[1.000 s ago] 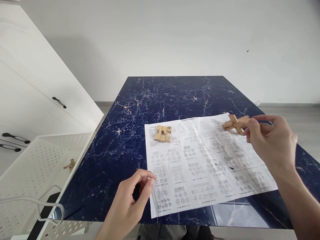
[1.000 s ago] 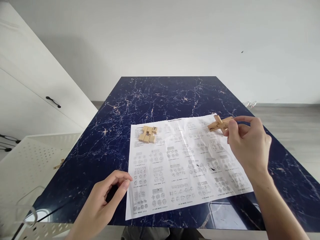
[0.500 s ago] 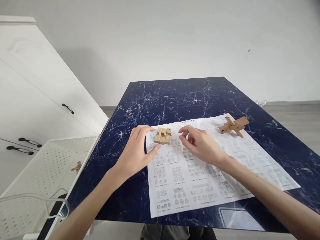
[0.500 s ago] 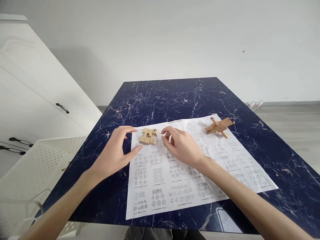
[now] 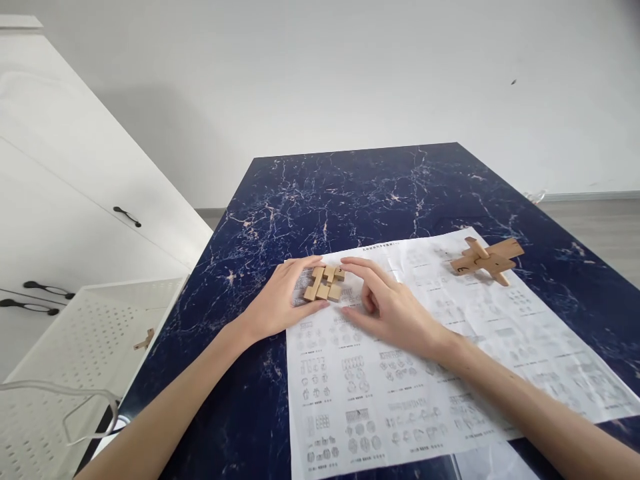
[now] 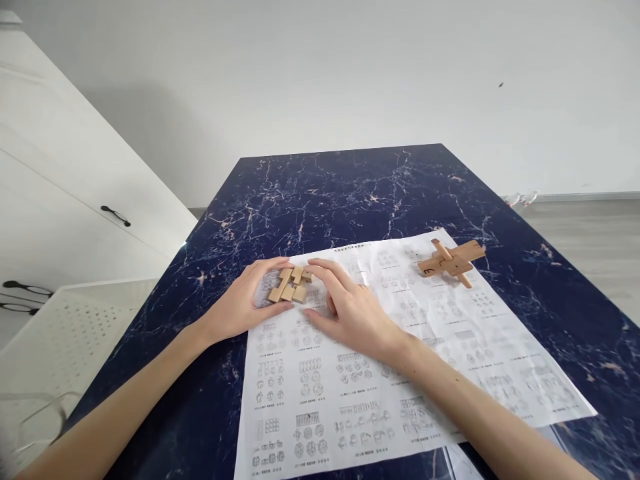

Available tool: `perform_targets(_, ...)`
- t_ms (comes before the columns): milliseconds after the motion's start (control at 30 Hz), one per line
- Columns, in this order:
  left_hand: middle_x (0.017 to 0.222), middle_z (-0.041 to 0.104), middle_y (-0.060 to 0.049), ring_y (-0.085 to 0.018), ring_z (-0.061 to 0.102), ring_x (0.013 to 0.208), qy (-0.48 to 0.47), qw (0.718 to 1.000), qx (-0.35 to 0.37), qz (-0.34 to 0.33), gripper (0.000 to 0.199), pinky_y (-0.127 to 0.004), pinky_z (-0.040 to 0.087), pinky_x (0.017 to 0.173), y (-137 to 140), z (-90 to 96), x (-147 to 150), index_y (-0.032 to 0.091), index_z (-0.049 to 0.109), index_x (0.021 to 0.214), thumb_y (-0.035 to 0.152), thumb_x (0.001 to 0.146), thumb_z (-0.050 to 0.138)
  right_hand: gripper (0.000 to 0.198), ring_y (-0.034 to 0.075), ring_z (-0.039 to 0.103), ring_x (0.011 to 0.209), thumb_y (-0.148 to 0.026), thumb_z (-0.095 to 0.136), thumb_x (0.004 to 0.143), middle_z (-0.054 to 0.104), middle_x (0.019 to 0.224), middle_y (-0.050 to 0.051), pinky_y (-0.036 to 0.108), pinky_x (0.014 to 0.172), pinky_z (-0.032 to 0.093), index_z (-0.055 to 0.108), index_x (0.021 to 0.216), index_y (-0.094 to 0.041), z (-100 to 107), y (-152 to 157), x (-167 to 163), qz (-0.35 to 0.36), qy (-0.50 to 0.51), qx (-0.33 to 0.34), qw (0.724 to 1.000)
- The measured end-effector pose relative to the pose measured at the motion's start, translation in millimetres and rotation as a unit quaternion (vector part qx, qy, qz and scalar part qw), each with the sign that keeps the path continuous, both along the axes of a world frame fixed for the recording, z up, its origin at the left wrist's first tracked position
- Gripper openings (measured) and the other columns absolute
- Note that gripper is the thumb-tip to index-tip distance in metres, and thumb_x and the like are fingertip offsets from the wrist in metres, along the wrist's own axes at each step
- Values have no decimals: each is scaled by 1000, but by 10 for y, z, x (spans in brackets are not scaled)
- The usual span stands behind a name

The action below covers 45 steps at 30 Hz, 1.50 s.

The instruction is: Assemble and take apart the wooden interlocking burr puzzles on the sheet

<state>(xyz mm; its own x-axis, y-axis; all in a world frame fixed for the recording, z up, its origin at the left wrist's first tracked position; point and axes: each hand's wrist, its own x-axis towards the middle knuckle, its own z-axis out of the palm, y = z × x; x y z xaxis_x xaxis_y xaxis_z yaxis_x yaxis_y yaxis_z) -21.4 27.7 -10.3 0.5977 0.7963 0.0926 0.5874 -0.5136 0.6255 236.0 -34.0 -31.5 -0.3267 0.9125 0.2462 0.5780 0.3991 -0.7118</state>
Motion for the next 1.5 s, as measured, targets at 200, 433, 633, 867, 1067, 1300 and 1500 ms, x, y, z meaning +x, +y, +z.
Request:
perform_targets(200, 148, 63, -10, -35, 58, 138, -10, 1000, 21, -14, 72, -54, 48, 118, -53, -15, 47, 30, 51, 147, 57, 89, 84, 56, 14, 59, 61, -39, 61, 102, 62, 149, 13, 39, 55, 54, 45, 154, -25, -15, 3, -12, 0, -31, 0, 1000)
perform_targets(433, 142, 66, -11, -34, 60, 131, -2, 999, 36, -41, 76, -53, 49, 115, -126, -25, 102, 25, 52, 144, 56, 85, 89, 48, 15, 59, 63, -35, 61, 101, 62, 142, 13, 39, 57, 55, 49, 146, -25, -32, -40, -1, 5, -34, 20, 999)
perform_targets(633, 139, 67, -11, -34, 59, 133, 10, 998, 37, -45, 75, -52, 49, 115, -155, -33, 94, 25, 53, 145, 54, 86, 88, 46, 17, 61, 66, -36, 67, 100, 61, 137, 14, 40, 57, 59, 52, 143, -27, -39, -62, 0, 5, -13, 20, 1000)
perform_targets(867, 141, 67, -11, -37, 60, 133, 1, 999, 41, -29, 80, -55, 48, 115, -186, -66, 69, 28, 55, 146, 61, 82, 89, 50, 18, 61, 71, -37, 74, 97, 52, 137, 15, 44, 64, 63, 56, 142, -29, -44, -102, 13, -26, 8, 13, 1000)
perform_targets(1067, 140, 68, -13, -38, 60, 134, -2, 999, 40, -28, 85, -55, 47, 116, -192, -74, 65, 26, 56, 146, 65, 78, 90, 38, 16, 60, 72, -40, 75, 96, 50, 133, 12, 43, 67, 63, 65, 130, -26, 2, -108, 1, -49, 47, -7, 998)
perform_targets(1300, 143, 69, -13, -36, 63, 132, -83, 995, -51, 16, 91, -53, 48, 117, -216, 7, -22, 25, 61, 141, 53, 66, 102, 28, 21, 68, 90, -43, 75, 97, 55, 135, 11, 41, 82, 64, 69, 119, -27, 12, -56, 27, -82, 183, -34, 979)
perform_targets(1500, 134, 74, -11, -31, 69, 123, -310, 918, -237, 70, 69, -47, 52, 112, -196, 99, -15, 23, 71, 129, 57, 75, 95, 37, 24, 66, 83, -54, 75, 96, 68, 91, 4, 40, 77, 58, 67, 122, -30, 96, -39, 74, -99, 220, -114, 964)
